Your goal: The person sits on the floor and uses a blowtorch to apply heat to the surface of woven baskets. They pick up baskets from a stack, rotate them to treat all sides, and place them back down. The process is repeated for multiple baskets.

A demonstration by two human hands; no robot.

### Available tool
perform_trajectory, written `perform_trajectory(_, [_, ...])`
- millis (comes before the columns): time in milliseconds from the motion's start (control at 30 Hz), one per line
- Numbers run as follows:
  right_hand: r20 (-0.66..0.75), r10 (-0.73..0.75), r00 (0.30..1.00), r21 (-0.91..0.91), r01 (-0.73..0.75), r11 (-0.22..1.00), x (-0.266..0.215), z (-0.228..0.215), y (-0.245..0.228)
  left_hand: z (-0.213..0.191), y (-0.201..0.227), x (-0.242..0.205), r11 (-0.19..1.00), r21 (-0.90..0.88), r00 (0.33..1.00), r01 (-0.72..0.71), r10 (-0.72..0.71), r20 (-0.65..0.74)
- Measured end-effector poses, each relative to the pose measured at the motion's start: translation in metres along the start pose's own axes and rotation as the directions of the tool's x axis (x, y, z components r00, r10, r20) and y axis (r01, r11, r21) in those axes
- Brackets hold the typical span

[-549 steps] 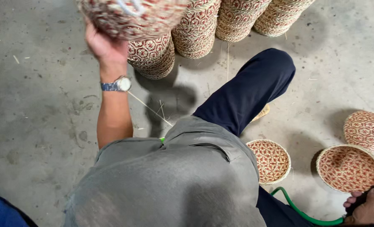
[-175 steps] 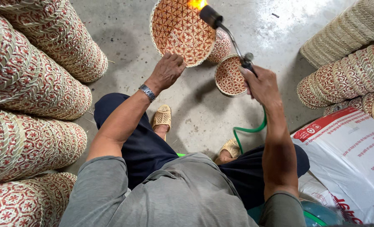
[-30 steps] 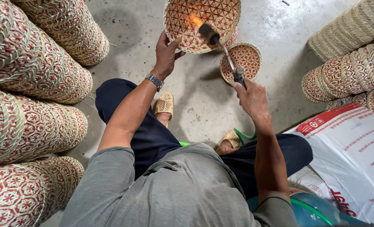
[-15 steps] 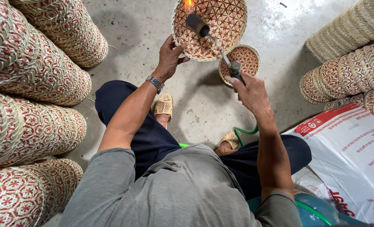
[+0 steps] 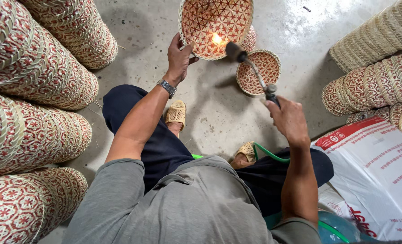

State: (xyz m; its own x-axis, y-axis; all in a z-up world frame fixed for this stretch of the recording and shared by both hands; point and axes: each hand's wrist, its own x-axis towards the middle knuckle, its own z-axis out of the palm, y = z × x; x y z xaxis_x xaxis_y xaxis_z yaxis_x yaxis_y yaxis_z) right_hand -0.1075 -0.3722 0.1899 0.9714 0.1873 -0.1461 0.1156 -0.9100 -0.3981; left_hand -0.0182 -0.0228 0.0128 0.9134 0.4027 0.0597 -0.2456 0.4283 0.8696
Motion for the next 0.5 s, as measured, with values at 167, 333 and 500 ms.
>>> perform_trajectory(167, [-0.166,-0.055,0.985,0.085,0.07,0.994,0.01,-0.001,0.01,0.002,0.003,-0.002,0.998,0.064,0.999,0.018,-0.02,0.026])
perform_trajectory(333, [-0.226,-0.157,0.961,0.104,0.184,0.977,0.029,0.001,-0.007,0.007,0.01,-0.01,0.986,0.111,0.981,0.121,-0.136,0.136])
perform_trajectory(500, [-0.088,-0.349,0.933,0.134,0.359,0.924,0.029,0.011,-0.015,0.011,0.013,-0.016,0.981,0.109,0.962,0.159,-0.179,0.205])
